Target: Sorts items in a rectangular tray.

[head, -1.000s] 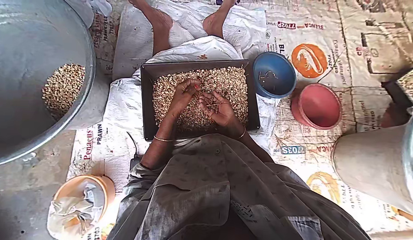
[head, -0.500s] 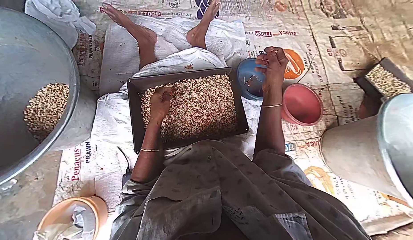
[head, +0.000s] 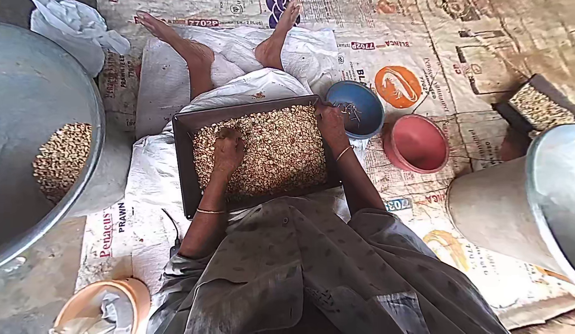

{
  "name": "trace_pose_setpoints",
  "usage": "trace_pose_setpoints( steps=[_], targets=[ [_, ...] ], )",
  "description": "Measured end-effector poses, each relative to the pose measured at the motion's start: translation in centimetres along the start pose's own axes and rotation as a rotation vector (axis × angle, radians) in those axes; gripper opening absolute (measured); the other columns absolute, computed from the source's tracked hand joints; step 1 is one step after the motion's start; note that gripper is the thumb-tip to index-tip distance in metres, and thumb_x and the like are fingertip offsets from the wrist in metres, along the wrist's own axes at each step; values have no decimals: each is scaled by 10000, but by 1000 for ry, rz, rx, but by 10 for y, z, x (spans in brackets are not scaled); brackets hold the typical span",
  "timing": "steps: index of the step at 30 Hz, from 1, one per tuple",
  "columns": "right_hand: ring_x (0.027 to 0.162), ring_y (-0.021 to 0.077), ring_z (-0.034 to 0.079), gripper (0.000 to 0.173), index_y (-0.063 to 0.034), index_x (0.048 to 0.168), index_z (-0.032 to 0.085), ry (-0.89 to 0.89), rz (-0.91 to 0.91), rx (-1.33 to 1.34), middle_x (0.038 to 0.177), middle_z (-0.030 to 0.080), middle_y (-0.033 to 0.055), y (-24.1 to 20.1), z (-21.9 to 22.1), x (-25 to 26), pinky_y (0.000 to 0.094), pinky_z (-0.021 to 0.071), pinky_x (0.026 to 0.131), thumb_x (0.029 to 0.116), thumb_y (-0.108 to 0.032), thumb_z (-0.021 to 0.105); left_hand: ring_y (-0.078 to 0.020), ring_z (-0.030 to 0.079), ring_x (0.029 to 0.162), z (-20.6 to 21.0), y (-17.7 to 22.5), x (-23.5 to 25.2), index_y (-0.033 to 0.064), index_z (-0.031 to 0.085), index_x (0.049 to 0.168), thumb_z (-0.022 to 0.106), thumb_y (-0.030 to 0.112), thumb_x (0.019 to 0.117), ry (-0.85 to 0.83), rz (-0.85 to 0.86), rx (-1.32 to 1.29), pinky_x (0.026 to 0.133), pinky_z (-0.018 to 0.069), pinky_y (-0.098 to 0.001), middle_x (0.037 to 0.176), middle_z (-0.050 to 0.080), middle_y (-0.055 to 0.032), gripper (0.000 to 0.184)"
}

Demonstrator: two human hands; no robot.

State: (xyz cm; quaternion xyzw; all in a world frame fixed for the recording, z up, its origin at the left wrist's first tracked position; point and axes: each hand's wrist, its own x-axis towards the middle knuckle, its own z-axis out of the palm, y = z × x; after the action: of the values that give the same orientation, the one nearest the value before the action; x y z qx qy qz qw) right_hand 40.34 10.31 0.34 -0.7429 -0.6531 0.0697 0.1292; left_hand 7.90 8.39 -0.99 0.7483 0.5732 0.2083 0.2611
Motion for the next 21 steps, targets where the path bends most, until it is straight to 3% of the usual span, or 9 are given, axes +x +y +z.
trace_pose_setpoints(
  steps=[2,4,6,9,12,14,18,20,21],
  targets=[
    [1198,463,627,290,54,1240,661,21,16,-15,1308,631,277,-4,-4,-6,614,495,983,1004,-30,514,-470,576,1251,2,1,1,-67,652,1257,536,105,1030,0,-6,20,1061,451,-603,1370,568,-305,308],
    [1381,428,500,321,29,1289,652,79,-15,20,1474,548,235,-12,-11,-16,592,382,1126,1008,-40,512,-482,577,1234,5,1,2,-76,654,1249,568,102,1016,18,7,27,1049,457,-604,1354,562,-322,306],
    [1274,415,585,264,20,1181,718,171,-184,101,1339,648,225,-21,-13,-32,556,443,1059,991,-41,546,-486,575,1230,8,1,2,-77,643,1258,583,113,1006,15,4,39,1040,469,-599,1368,545,-324,321],
    [1064,366,673,208,-15,1075,766,-22,-380,261,1086,708,201,-36,-6,-53,490,536,952,957,-11,594,-497,552,1258,10,2,2,-62,652,1252,615,112,978,11,1,66,1047,454,-618,1371,549,-313,326],
    [1071,388,650,207,-11,1083,760,-180,-368,185,1127,657,223,-38,10,-57,526,538,920,970,-32,587,-498,552,1254,8,4,1,-60,647,1267,630,105,972,-1,3,58,1044,457,-617,1379,541,-313,338],
    [1077,380,661,183,5,1022,756,-148,-378,175,1144,668,214,-38,17,-57,529,545,913,989,-64,590,-492,553,1257,6,4,0,-54,648,1271,639,112,974,1,0,51,1048,459,-609,1385,537,-312,341],
    [1092,354,690,205,-27,1037,777,-82,-358,238,1147,723,175,-37,14,-63,539,541,932,1004,-115,595,-502,524,1284,9,4,0,-49,667,1241,632,114,967,29,30,72,1046,406,-676,1382,543,-303,321],
    [994,302,715,204,-24,1051,775,-40,-287,380,1057,746,158,-31,10,-62,503,549,907,1002,-128,607,-490,533,1273,12,3,0,-40,676,1231,640,130,967,47,99,61,1045,392,-695,1370,558,-280,316],
    [912,236,720,196,-3,1055,765,9,-218,523,1012,752,143,-26,7,-60,426,565,868,998,-116,616,-480,534,1275,14,3,0,-39,680,1233,642,137,968,50,141,44,1055,378,-699,1367,566,-268,320]
  ],
)
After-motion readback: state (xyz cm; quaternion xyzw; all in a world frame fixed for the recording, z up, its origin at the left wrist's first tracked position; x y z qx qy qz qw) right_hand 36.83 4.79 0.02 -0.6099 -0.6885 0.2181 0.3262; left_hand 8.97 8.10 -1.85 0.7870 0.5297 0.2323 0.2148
